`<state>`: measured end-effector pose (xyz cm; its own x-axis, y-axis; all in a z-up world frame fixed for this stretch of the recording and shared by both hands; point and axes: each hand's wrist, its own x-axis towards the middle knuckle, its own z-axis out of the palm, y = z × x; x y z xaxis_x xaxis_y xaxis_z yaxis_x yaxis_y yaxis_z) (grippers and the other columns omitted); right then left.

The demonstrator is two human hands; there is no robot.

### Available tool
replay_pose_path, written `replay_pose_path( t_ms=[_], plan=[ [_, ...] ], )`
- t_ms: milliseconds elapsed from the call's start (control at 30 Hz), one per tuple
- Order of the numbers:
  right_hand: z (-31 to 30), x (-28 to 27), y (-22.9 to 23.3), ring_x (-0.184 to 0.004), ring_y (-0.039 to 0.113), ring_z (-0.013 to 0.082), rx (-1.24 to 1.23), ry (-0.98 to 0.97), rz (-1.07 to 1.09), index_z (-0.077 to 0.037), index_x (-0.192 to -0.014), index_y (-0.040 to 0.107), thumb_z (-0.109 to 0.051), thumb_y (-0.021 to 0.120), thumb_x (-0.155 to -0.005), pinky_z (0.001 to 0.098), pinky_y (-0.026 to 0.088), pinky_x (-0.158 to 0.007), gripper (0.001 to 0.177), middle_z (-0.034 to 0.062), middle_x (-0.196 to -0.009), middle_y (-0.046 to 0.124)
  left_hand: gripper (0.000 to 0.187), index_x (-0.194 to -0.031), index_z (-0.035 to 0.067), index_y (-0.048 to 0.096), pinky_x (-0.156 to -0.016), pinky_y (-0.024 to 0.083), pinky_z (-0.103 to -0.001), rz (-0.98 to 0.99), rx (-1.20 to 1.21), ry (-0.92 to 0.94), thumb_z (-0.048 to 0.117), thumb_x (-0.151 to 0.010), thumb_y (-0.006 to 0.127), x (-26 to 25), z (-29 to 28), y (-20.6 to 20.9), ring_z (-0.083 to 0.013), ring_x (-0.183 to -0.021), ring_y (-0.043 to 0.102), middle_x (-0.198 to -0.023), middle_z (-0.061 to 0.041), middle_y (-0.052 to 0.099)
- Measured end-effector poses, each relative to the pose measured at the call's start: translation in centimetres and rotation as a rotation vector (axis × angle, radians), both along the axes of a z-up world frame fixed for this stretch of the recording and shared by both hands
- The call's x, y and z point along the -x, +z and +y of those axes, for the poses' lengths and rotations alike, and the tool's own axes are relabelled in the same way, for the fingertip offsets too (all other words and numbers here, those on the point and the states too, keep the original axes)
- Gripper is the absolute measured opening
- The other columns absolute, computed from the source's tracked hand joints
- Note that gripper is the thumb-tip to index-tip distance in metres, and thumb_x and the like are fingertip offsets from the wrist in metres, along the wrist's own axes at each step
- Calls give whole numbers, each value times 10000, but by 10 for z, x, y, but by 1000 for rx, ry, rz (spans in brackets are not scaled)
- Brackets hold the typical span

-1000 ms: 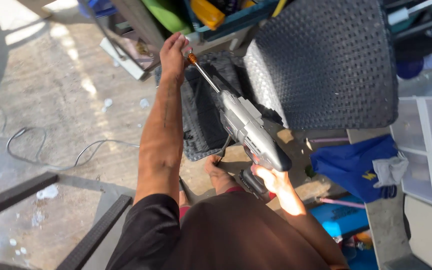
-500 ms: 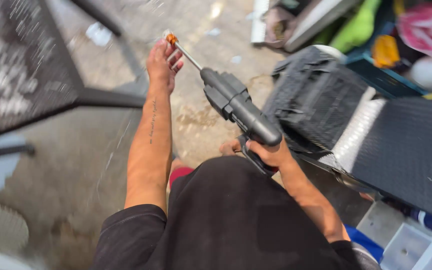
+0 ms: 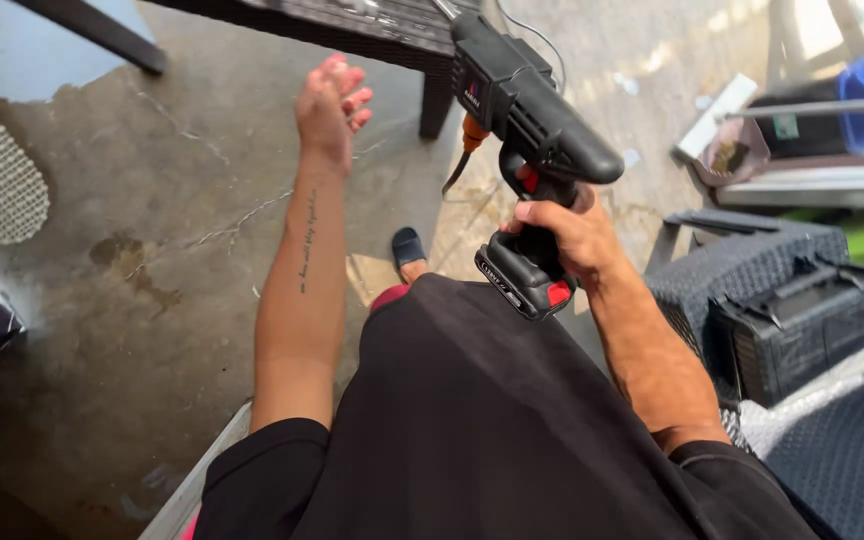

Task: The person is scrubbing a small rug with a brush and then rinsing it using a pressure washer gun.

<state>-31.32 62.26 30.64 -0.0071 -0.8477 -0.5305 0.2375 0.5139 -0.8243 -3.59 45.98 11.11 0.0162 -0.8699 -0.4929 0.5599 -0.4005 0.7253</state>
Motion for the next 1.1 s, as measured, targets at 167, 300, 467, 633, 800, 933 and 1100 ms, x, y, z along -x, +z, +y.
replay_pose_path(
  t_ms=[167,300,467,633,800,933,1100],
  plan=[
    [-54,-41,-2,-678,648,184,0,100,166,56,-1185,596,-53,720,-839,381,589,-635,383,64,-818,628,435,-1364,61,594,-665,520,-260,-81,57,-66,258,-979,644,-28,-16,8,-122,-845,645,-1115,-40,682],
    [-97,-58,-12,-642,634,176,-44,101,180,20,-1116,578,-59,720,-822,397,600,-597,336,60,-766,588,407,-1330,39,604,-635,503,-254,-89,79,-59,218,-970,662,-46,-41,-1,-110,-816,655,-1067,-28,690],
    [-155,-73,-19,-621,636,181,36,4,162,-4,-1096,575,-60,700,-831,382,584,-588,298,73,-744,605,392,-1309,39,631,-661,520,-224,-307,89,-159,225,-967,677,-75,-86,13,-55,-828,655,-1048,18,708],
    [-225,-80,-33,-609,635,185,136,-66,243,1,-1114,570,-57,684,-853,357,565,-601,290,80,-737,616,364,-1272,30,661,-677,508,-245,-426,157,-200,216,-963,699,-93,-167,-19,-81,-817,645,-1001,-10,708],
    [-278,-97,-23,-596,639,185,143,-170,310,17,-1121,565,-53,674,-846,345,545,-571,304,81,-754,622,340,-1196,54,722,-803,555,-299,-804,318,-280,249,-919,756,-101,-234,-16,-170,-885,708,-1004,-74,762],
    [-282,-111,-20,-586,625,165,50,-219,385,11,-1195,595,-49,689,-807,337,534,-548,404,61,-776,623,390,-1169,98,740,-886,539,-411,-1175,516,-463,310,-852,827,-104,-271,-35,-320,-1009,696,-1095,-154,732],
    [-262,-137,-28,-612,619,159,39,-272,371,49,-1168,622,-42,715,-803,330,537,-567,388,46,-822,632,379,-1098,88,729,-863,537,-442,-1468,741,-772,294,-789,805,-99,-319,-62,-373,-1048,654,-1113,-175,683]
  ],
)
